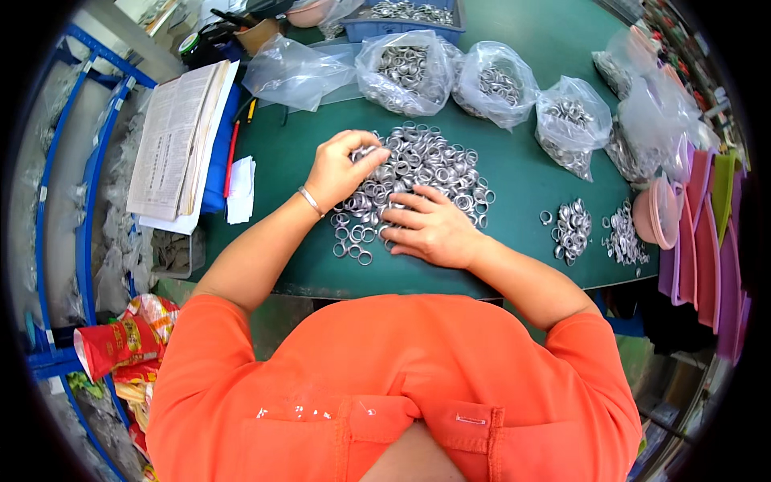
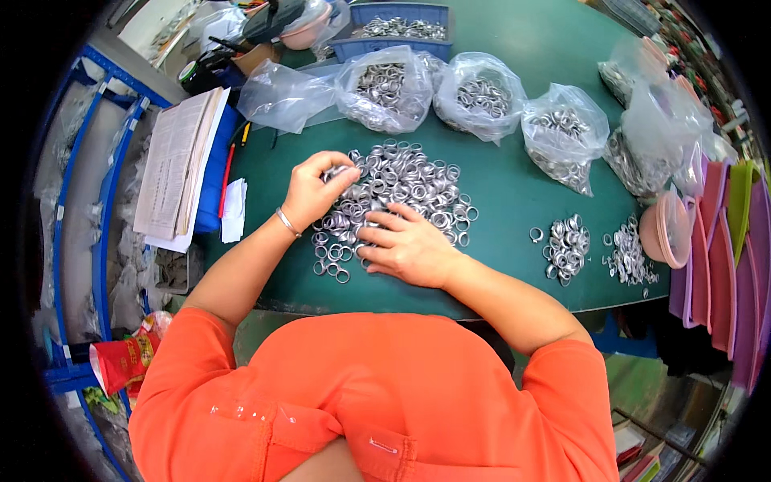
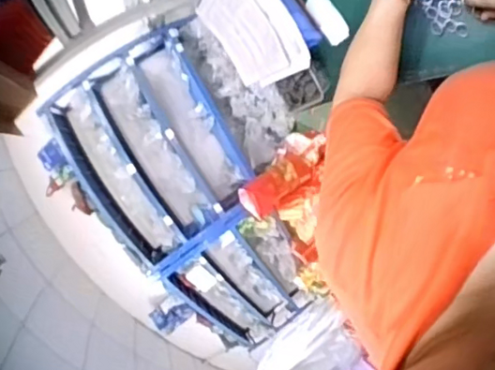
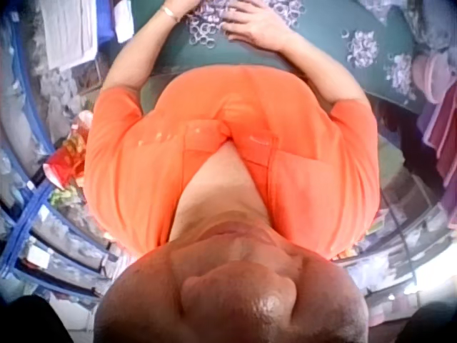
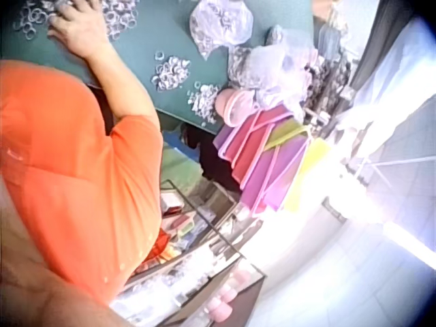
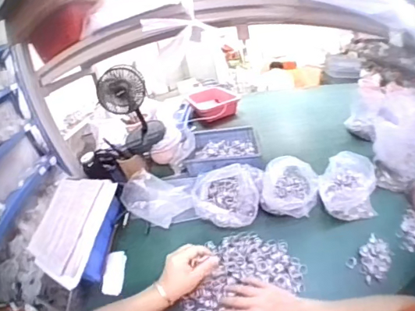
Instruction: The person sorts small silver metal rings on a green table, picking them up and placing them into clear plastic bags. The person repeatedly handles the rings by hand, organizing them into separate piles and bags throughout the clip.
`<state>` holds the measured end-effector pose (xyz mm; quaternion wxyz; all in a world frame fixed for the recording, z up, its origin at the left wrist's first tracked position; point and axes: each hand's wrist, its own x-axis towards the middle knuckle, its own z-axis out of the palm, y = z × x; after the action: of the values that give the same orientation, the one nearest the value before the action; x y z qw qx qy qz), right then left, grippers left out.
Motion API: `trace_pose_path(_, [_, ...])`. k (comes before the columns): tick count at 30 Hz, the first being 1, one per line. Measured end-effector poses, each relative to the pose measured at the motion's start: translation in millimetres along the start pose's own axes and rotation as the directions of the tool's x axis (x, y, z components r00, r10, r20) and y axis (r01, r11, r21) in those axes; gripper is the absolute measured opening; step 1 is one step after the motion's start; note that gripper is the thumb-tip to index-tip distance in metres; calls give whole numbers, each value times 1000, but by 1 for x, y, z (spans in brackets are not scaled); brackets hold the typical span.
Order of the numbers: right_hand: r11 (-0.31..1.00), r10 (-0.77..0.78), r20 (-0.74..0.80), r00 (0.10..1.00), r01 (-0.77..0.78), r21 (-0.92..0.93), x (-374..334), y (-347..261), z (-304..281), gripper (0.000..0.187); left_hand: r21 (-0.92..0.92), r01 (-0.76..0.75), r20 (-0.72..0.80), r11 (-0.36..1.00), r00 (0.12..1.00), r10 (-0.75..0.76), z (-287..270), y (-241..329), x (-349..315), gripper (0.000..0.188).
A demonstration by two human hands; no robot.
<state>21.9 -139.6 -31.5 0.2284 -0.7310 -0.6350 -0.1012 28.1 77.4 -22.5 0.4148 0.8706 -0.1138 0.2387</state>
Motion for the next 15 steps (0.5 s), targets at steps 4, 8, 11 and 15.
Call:
trace_pose_path(4, [996, 36, -24, 999, -34, 78, 6, 11, -5, 25, -750, 525, 248, 402, 787, -565, -4, 3, -4, 16])
trace_pose_path(8, [978, 75, -220, 973, -28, 206, 11, 29, -18, 20, -772, 393, 611, -499, 677, -411, -5, 1, -14, 24])
trace_pose_path(11, [974, 227, -290, 930, -221, 55, 25, 58, -27, 16, -622, 199, 610, -757, 730, -309, 2, -2, -23, 18])
trace_pose_path(15, [924, 372, -224, 901, -382, -4, 34, 78, -17, 13, -472, 93, 573, -877, 788, -225, 10, 3, -21, 20])
